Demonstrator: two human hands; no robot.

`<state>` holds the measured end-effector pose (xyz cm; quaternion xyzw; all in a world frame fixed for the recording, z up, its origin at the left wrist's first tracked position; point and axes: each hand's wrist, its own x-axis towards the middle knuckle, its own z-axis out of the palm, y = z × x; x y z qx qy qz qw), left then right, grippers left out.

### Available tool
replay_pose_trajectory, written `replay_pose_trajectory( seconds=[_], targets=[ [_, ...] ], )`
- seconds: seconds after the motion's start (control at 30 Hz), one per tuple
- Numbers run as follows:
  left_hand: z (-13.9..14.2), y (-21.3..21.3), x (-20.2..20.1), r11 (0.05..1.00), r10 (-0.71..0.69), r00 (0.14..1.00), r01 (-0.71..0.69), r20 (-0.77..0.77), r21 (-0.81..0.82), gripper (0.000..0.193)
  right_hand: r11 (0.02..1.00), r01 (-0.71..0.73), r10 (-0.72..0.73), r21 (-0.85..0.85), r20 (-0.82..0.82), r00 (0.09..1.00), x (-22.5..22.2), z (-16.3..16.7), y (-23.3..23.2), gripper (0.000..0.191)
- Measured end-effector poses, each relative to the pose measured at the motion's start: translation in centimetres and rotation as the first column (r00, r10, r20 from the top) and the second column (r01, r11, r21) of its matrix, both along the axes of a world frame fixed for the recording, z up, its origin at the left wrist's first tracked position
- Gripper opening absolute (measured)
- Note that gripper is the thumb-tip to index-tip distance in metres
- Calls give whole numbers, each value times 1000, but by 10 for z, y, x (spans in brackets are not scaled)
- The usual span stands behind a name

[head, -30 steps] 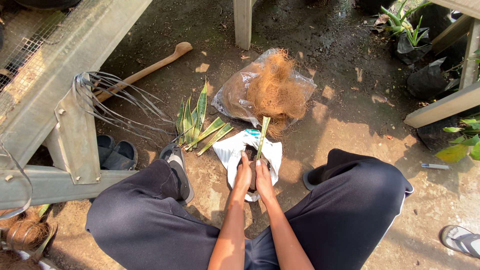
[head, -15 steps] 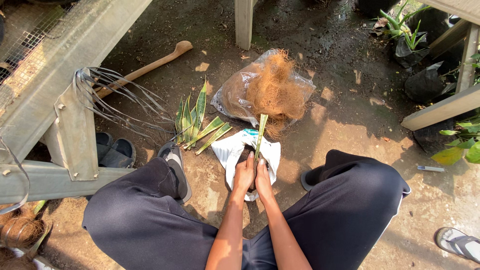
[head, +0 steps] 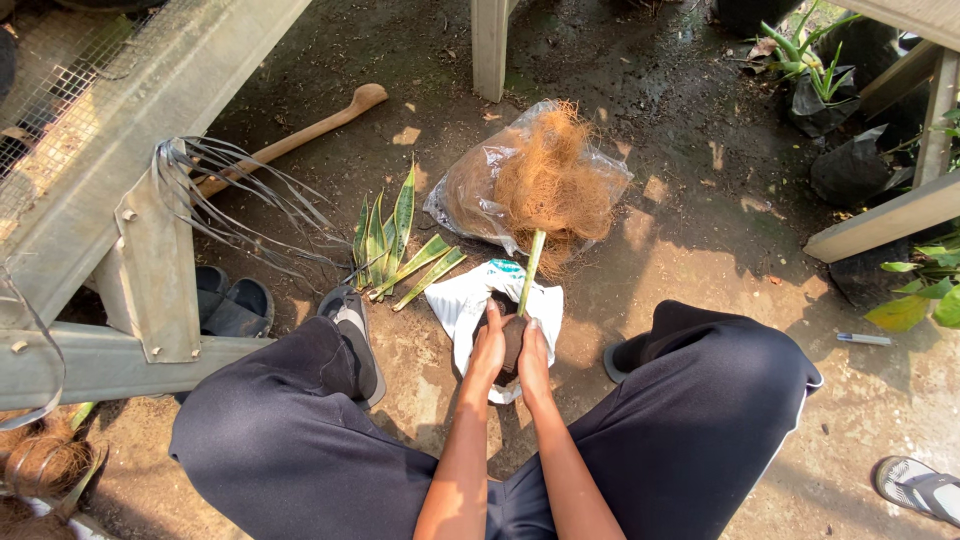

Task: The person sits on the ground and packs soil around a plant cutting held in a white bag. They repeatedly add soil and press it around the cutting with both hands.

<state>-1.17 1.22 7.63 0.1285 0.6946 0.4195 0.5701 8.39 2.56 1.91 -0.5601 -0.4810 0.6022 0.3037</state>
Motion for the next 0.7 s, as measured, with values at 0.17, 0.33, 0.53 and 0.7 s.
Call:
replay_pose_trajectory(
  seconds=[0.17,0.33,0.53,0.7],
  targets=[
    [-7,0,4,989,118,989,-109,-94,97,77,993,39,-50,-116,-94,994,2,-3,1,67],
    [-2,-2,15,980,188,943,-163,-274,111,59,984,30,-63,-175,-187,980,1,-3,-1,62],
    [2,-5,16,996,81,819,-51,-568,68,45,913,54,-220,-405,-375,901,-1,1,-2,50],
    [-6,-4,20,997,70,718,-27,-692,73,33,903,104,-264,-418,-347,900,0,-3,-2,38]
  ],
)
